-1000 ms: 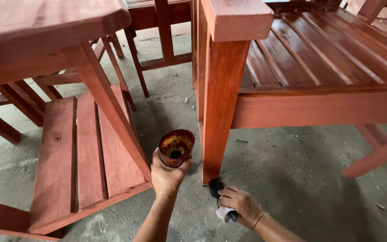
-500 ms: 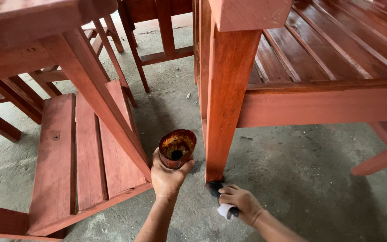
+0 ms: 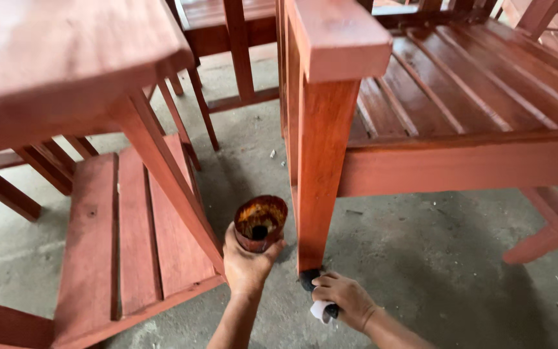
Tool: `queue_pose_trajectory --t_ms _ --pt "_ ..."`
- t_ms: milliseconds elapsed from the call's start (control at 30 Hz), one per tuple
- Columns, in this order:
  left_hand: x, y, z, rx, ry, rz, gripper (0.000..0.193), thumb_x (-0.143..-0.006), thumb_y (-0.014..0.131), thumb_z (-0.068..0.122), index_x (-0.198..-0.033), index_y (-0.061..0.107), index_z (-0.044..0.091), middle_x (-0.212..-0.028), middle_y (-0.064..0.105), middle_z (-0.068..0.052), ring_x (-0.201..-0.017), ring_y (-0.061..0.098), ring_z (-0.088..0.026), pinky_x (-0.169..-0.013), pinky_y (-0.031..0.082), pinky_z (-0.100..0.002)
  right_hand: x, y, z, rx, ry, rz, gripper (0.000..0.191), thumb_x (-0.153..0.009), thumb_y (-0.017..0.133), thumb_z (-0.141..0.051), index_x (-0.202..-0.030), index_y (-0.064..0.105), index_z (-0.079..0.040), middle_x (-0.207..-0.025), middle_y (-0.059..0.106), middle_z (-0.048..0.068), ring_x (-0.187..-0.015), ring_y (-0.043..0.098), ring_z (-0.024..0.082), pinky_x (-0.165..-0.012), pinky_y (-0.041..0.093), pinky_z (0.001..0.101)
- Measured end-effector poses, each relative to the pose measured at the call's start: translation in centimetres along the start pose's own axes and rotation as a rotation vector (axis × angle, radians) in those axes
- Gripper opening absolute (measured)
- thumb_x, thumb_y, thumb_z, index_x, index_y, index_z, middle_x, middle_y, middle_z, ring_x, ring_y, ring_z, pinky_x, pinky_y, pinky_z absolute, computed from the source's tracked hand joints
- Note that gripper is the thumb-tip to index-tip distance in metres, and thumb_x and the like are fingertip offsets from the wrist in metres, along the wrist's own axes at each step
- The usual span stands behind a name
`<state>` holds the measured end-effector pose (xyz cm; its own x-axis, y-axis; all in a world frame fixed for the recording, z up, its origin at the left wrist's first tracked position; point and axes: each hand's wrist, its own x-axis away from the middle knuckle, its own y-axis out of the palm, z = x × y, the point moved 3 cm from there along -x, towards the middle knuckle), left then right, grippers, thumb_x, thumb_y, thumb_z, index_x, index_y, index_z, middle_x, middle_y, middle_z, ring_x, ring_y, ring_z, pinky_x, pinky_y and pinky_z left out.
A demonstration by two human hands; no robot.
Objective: The person holds a container of dark wood stain in one hand and a brush in the other, brushing stain onto the slats, frame, and legs of a wooden chair. They work the brush into the seat boards and then coat the chair legs and lower rails, moving around the chair to reach each surface.
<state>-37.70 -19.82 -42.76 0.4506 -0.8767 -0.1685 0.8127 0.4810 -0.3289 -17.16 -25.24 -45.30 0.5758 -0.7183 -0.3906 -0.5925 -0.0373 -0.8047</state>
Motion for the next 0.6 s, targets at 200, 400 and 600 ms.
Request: queue_pose_trajectory --t_ms 200,400,600 --pt "1.0 -1.2 2.8 -0.039 -0.015 0.015 0.103 -0.049 0.099 0.033 -0.137 0.052 0.011 -0.131 0.063 -0.012 -0.122 0.062 -0.029 -0.1 0.051 -0.041 -0.9 -5.1 -0.8 0.042 -0.096 0.014 0.009 -0.083 0.071 -0.018 -0.089 0.069 -0.011 -0.116 0.072 0.013 -0.106 0.069 0.035 -0.086 0.057 0.0422" --pt "1.6 -2.2 5.9 -0.046 -0.102 -0.02 0.106 -0.049 0.099 0.035 -0.139 0.049 0.013 -0.136 0.058 -0.01 -0.126 0.058 -0.027 -0.102 0.05 -0.04 -2.6 -12.1 -3.8 0.072 -0.243 0.102 0.017 -0.085 0.07 -0.026 -0.093 0.072 -0.011 -0.117 0.072 0.017 -0.104 0.068 0.038 -0.086 0.056 0.0432" --pt "2.7 -3.6 8.2 0.015 0.007 0.01 0.103 -0.047 0.101 0.033 -0.137 0.054 0.012 -0.13 0.063 -0.011 -0.122 0.062 -0.027 -0.1 0.052 -0.04 -5.0 -19.3 -8.4 0.215 -0.39 0.233 0.02 -0.084 0.073 -0.028 -0.095 0.071 -0.011 -0.12 0.072 0.017 -0.107 0.069 0.039 -0.088 0.058 0.0429"
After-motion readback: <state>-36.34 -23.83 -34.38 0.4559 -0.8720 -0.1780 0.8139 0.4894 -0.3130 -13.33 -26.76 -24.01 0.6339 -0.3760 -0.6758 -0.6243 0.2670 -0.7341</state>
